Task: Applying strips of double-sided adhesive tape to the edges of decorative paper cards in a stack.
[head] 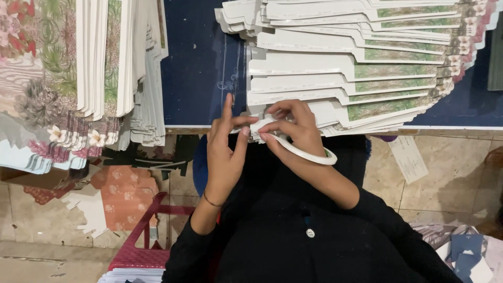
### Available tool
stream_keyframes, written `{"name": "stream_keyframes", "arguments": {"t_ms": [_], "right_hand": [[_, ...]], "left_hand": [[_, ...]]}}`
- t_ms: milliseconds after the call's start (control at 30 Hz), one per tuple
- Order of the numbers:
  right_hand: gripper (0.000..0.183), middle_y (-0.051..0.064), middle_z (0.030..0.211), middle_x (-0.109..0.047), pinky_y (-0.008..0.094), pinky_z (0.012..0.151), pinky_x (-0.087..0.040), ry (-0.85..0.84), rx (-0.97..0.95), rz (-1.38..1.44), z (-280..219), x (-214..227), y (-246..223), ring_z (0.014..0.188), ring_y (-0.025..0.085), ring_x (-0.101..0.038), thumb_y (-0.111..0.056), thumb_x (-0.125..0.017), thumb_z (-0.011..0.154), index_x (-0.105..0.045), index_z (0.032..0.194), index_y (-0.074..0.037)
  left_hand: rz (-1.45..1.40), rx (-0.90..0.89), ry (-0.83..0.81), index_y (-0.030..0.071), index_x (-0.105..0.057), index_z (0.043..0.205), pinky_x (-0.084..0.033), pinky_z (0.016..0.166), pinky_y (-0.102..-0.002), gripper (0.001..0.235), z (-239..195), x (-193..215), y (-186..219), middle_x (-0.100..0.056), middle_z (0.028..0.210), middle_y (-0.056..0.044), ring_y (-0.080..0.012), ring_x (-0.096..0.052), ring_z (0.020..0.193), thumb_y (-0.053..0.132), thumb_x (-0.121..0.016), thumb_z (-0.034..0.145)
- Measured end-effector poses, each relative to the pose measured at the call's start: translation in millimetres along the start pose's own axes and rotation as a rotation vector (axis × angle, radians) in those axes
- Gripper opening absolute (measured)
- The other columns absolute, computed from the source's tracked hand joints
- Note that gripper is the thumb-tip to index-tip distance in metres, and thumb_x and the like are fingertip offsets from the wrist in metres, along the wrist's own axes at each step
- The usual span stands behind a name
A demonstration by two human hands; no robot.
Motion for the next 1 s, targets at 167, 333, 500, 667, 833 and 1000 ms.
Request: {"name": "stream_keyframes", "arguments": {"t_ms": [167,333,500,667,833,1000], "right_hand": [[0.005,0.003,0.127,-0.063,0.043,0.096,-0.045,-0.038,-0.01,-0.148,-10.7,-10.9,15.7,0.113,0.025,-0.062,-0.019,-0.083,0.097,-0.081,0.099,-0.015],[0.011,0.008,0.127,-0.065,0.042,0.093,-0.051,-0.043,0.091,-0.18,-13.4,-7.8,22.6,0.108,0.029,-0.066,-0.02,-0.083,0.098,-0.082,0.105,-0.011],[0.016,0.021,0.139,-0.054,0.045,0.095,-0.059,0.143,0.043,-0.255,-21.5,54.4,21.6,0.107,0.039,-0.07,-0.011,-0.084,0.1,-0.076,0.106,0.001],[0.02,0.02,0.138,-0.053,0.045,0.1,-0.059,0.236,-0.076,-0.282,-29.6,107.5,55.3,0.107,0.037,-0.069,-0.003,-0.093,0.098,-0.076,0.094,0.006],[0.019,0.016,0.138,-0.055,0.042,0.102,-0.06,0.271,-0.171,-0.252,-31.4,107.3,64.2,0.11,0.034,-0.07,-0.001,-0.097,0.091,-0.079,0.094,0.006],[0.019,0.013,0.135,-0.051,0.042,0.102,-0.054,0.198,-0.164,-0.339,-28.7,105.8,57.0,0.112,0.028,-0.062,-0.01,-0.094,0.095,-0.077,0.089,-0.005]], "left_hand": [[0.004,0.015,-0.019,0.01,-0.031,0.174,-0.033,0.107,-0.044,0.075,1.6,0.8,-1.9,-0.081,0.125,-0.004,-0.0278,-0.06,0.122,0.007,-0.068,0.108],[0.06,0.003,-0.019,0.015,-0.036,0.173,-0.033,0.107,-0.044,0.082,2.6,-2.7,-6.2,-0.081,0.125,-0.002,-0.0262,-0.058,0.12,0.006,-0.077,0.103],[0.128,-0.014,0.016,0.018,-0.044,0.172,-0.035,0.11,-0.047,0.084,2.8,-5.3,-14.3,-0.064,0.133,-0.009,-0.0317,-0.05,0.119,0.001,-0.081,0.098],[0.197,-0.021,0.038,0.021,-0.041,0.174,-0.034,0.109,-0.047,0.09,3.6,-8.2,-4.9,-0.049,0.131,-0.009,-0.0311,-0.042,0.115,-0.001,-0.082,0.096],[0.415,-0.074,0.098,0.018,-0.037,0.175,-0.032,0.11,-0.054,0.108,16.3,-19.7,23.7,-0.041,0.135,-0.014,-0.0369,-0.038,0.115,-0.001,-0.094,0.084],[0.759,-0.211,0.102,0.042,-0.019,0.177,-0.047,0.108,-0.048,0.125,33.2,-76.9,28.4,-0.05,0.153,-0.022,-0.0337,-0.051,0.133,0.031,-0.104,0.086]]}}
Point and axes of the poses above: each hand's wrist, its own z-axis towards the middle knuckle, its own x-axis out of the back of the hand, y = z × x, the point moved 3 cm from there along z, towards the middle knuckle
